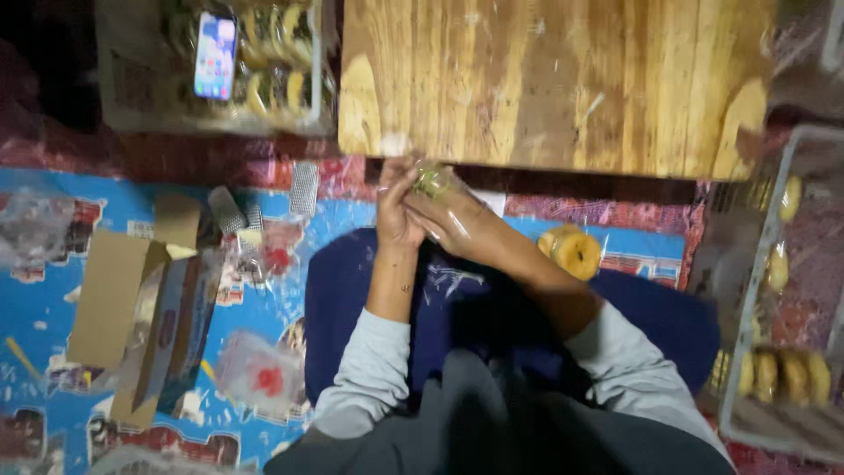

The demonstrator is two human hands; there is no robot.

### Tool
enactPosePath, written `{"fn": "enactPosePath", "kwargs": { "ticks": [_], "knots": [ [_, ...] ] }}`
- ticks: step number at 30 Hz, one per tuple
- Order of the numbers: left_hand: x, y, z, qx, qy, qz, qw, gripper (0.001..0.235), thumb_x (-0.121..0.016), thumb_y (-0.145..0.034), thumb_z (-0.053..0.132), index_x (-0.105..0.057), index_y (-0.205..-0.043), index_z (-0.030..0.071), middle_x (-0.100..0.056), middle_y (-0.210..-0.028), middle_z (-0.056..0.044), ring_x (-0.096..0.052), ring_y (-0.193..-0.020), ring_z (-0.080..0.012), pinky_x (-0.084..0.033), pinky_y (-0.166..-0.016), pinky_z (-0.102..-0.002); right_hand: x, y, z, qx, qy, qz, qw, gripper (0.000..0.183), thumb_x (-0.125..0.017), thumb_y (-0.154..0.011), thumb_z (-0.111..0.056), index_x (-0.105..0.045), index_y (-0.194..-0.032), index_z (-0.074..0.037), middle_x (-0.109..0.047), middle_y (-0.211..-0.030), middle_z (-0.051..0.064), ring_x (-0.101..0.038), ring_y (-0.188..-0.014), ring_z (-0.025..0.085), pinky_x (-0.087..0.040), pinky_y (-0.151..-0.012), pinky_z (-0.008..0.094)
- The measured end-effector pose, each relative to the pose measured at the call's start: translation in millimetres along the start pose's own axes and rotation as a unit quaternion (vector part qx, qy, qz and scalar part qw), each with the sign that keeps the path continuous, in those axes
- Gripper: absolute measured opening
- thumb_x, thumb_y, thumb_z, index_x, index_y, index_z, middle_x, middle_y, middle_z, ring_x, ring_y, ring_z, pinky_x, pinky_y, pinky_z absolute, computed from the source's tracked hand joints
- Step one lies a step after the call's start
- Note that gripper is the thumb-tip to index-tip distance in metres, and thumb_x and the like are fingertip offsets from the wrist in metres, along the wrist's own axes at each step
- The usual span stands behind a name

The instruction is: The person sits on the floor and repeatedly picks up donuts from a wooden board, places them into clear plastic bags, and sets the packaged donuts into a white crate. The person handles both plain and chocolate-frosted donuts.

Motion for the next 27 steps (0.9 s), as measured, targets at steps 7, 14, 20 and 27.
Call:
{"fn": "enactPosePath", "kwargs": {
  "ticks": [7, 14, 20, 27],
  "knots": [
    [10, -67, 58, -0.062, 0.085, 0.065, 0.992, 0.017, -0.06, -0.092, 0.008, -0.063, -0.108, 0.009, -0.069, -0.11, -0.01, -0.067, -0.106, -0.0271, -0.047, -0.111, -0.056, 152, -76, 246, -0.393, 0.031, 0.051, 0.918, 0.116, -0.085, -0.078, -0.053, -0.021, -0.165, -0.011, -0.05, -0.151, 0.023, -0.052, -0.14, 0.036, -0.047, -0.114, 0.054],
    [-13, -92, 60, -0.036, 0.163, 0.156, 0.974, 0.049, -0.064, -0.092, 0.048, -0.061, -0.116, 0.006, -0.061, -0.11, -0.023, -0.062, -0.105, -0.0375, -0.045, -0.104, -0.067, 215, -156, 354, -0.297, 0.287, 0.005, 0.911, 0.125, -0.093, -0.058, -0.063, -0.041, -0.159, -0.01, -0.019, -0.166, 0.031, -0.003, -0.154, 0.053, -0.001, -0.12, 0.071],
    [2, -117, 55, -0.014, 0.276, 0.076, 0.958, 0.063, -0.058, -0.098, 0.052, -0.056, -0.129, -0.002, -0.057, -0.125, -0.029, -0.058, -0.118, -0.041, -0.042, -0.109, -0.066, 176, -138, 251, -0.243, 0.249, 0.045, 0.936, 0.094, -0.091, -0.082, -0.061, -0.059, -0.158, -0.014, -0.023, -0.173, 0.022, -0.01, -0.16, 0.045, 0.003, -0.119, 0.077],
    [-13, -101, 42, -0.114, 0.241, 0.039, 0.963, 0.052, -0.055, -0.101, 0.046, -0.055, -0.131, 0.004, -0.056, -0.135, -0.023, -0.057, -0.127, -0.0425, -0.04, -0.112, -0.068, 95, -53, 62, -0.168, -0.032, 0.116, 0.978, 0.068, -0.095, -0.067, -0.032, -0.072, -0.126, -0.007, -0.041, -0.159, 0.019, -0.042, -0.148, 0.039, -0.038, -0.122, 0.052]
  ]
}}
Point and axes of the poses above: each hand's wrist, its own y-axis away from the middle knuckle, its own x-axis out of the back of the hand, z = x × y, the point moved 7 cm from there along -y, towards the middle knuckle
